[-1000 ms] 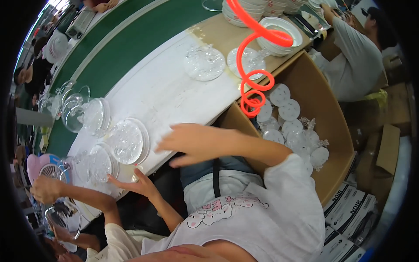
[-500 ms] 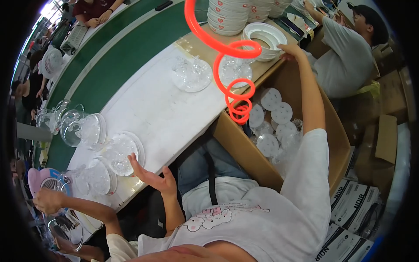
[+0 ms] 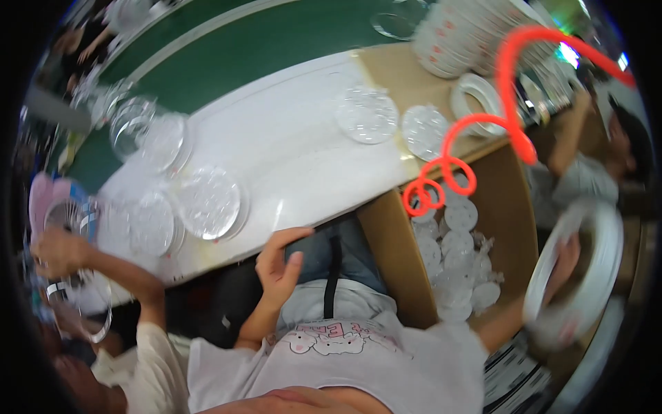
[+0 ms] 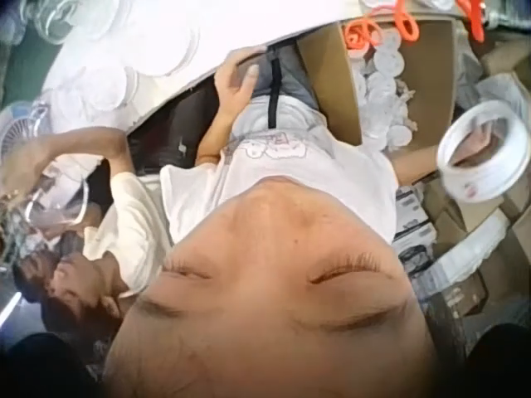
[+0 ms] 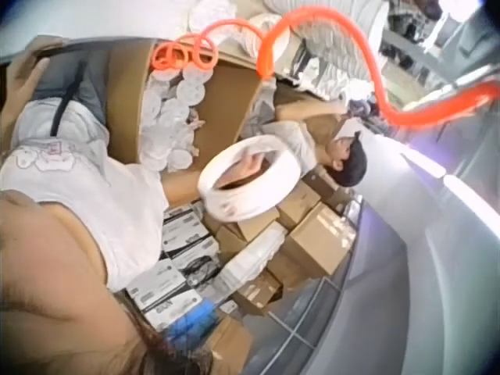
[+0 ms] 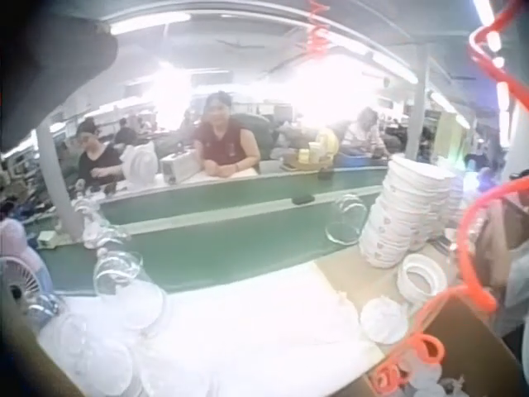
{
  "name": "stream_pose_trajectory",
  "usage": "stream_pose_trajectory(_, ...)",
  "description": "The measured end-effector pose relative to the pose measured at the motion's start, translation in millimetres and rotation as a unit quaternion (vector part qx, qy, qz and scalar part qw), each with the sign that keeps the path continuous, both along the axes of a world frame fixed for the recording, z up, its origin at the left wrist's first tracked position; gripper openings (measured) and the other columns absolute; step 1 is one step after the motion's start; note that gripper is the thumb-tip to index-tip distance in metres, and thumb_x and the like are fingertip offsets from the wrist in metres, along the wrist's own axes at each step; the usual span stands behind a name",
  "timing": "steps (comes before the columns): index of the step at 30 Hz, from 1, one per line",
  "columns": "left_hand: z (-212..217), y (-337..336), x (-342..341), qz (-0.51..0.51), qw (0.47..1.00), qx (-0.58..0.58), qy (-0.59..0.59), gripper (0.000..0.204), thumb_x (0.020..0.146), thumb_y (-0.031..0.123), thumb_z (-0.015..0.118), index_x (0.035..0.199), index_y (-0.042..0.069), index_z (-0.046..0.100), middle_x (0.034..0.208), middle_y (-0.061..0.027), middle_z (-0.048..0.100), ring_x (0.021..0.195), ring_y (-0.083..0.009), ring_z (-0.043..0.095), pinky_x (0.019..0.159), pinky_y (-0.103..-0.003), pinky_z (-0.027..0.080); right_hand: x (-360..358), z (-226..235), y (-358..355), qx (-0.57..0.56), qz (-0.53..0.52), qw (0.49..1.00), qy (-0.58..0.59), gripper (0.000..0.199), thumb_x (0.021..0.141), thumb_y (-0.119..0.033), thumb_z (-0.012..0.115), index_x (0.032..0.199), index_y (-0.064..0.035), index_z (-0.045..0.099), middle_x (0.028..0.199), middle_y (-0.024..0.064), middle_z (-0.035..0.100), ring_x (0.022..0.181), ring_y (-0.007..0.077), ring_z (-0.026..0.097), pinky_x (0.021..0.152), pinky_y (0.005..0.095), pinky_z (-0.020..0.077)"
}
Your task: Cleaning decorative crystal components with an air gun and assembling them into bases with glass domes.
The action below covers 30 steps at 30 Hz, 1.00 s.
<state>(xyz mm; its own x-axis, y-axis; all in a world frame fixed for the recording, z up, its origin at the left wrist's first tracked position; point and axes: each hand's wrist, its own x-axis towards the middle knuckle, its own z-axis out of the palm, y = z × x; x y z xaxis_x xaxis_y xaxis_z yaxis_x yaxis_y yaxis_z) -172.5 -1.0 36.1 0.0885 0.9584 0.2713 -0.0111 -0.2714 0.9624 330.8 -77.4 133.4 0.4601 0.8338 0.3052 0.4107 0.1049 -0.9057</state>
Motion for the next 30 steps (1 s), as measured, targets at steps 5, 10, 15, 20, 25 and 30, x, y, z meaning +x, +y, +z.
stream_pose_trajectory(5,-13.3,7.6,15.6,-0.212,0.948,-0.085,-0.221,0.058,0.080,0.017,0.061,0.130,0.003,0.035,0.120,-0.0125,0.050,0.106,-0.0207,0.052,0.090,-0.031,0.039,-179.3,-15.2,1.0,-0.169,0.088,0.966,-0.174,0.021,0.075,-0.006,0.061,0.094,0.0030,0.062,0.054,0.0000,0.050,0.044,0.0109,0.045,0.044,0.0226,0.0349)
stream_pose_trajectory(10,-24.6,4.1,9.3,-0.097,0.957,-0.192,-0.195,0.058,0.081,0.012,0.059,0.132,0.007,0.033,0.108,-0.0094,0.050,0.090,-0.0170,0.056,0.075,-0.029,0.047,-285.0,-40.6,58.8,-0.142,0.193,0.952,-0.188,0.031,0.077,-0.006,0.061,0.107,0.0013,0.058,0.060,0.0034,0.053,0.051,0.0061,0.045,0.047,0.0212,0.0358)
stream_pose_trajectory(15,-34.2,42.8,2.5,-0.034,0.901,-0.230,-0.366,0.028,0.089,0.015,0.052,0.113,0.001,0.048,0.080,-0.0103,0.056,0.059,-0.0147,0.057,0.049,-0.024,0.045,-308.2,-56.0,90.4,-0.115,0.373,0.888,0.243,0.057,0.082,-0.035,0.060,0.122,0.0022,0.043,0.093,0.0064,0.058,0.082,0.0135,0.056,0.074,0.0272,0.0426)
stream_pose_trajectory(20,-44.0,54.1,9.8,0.081,0.963,-0.099,-0.238,0.040,0.086,0.008,0.051,0.123,-0.001,0.040,0.119,-0.0119,0.049,0.111,-0.0190,0.046,0.095,-0.030,0.037,-320.0,-24.2,117.3,-0.030,0.513,0.855,-0.063,0.047,0.065,-0.023,0.076,0.099,0.0003,0.054,0.069,0.0059,0.057,0.061,0.0183,0.056,0.059,0.0311,0.0431)
stream_pose_trajectory(25,-43.2,27.9,12.3,0.203,0.977,-0.022,-0.061,0.045,0.084,0.004,0.049,0.126,-0.001,0.036,0.129,-0.0153,0.039,0.120,-0.0235,0.038,0.097,-0.037,0.035,-334.5,-94.8,165.7,-0.014,0.448,0.789,-0.421,0.041,0.067,-0.028,0.071,0.100,-0.0081,0.057,0.075,0.0050,0.058,0.067,0.0250,0.053,0.063,0.0349,0.0415)
stream_pose_trajectory(30,-43.0,31.8,12.3,0.176,0.946,0.073,0.261,0.057,0.080,0.011,0.059,0.129,-0.004,0.033,0.136,-0.0270,0.024,0.128,-0.0422,0.022,0.103,-0.047,0.022,-328.1,-97.4,179.5,0.069,0.451,0.804,-0.382,0.044,0.067,-0.022,0.071,0.108,-0.0110,0.058,0.093,0.0069,0.058,0.088,0.0251,0.053,0.085,0.0372,0.0397)
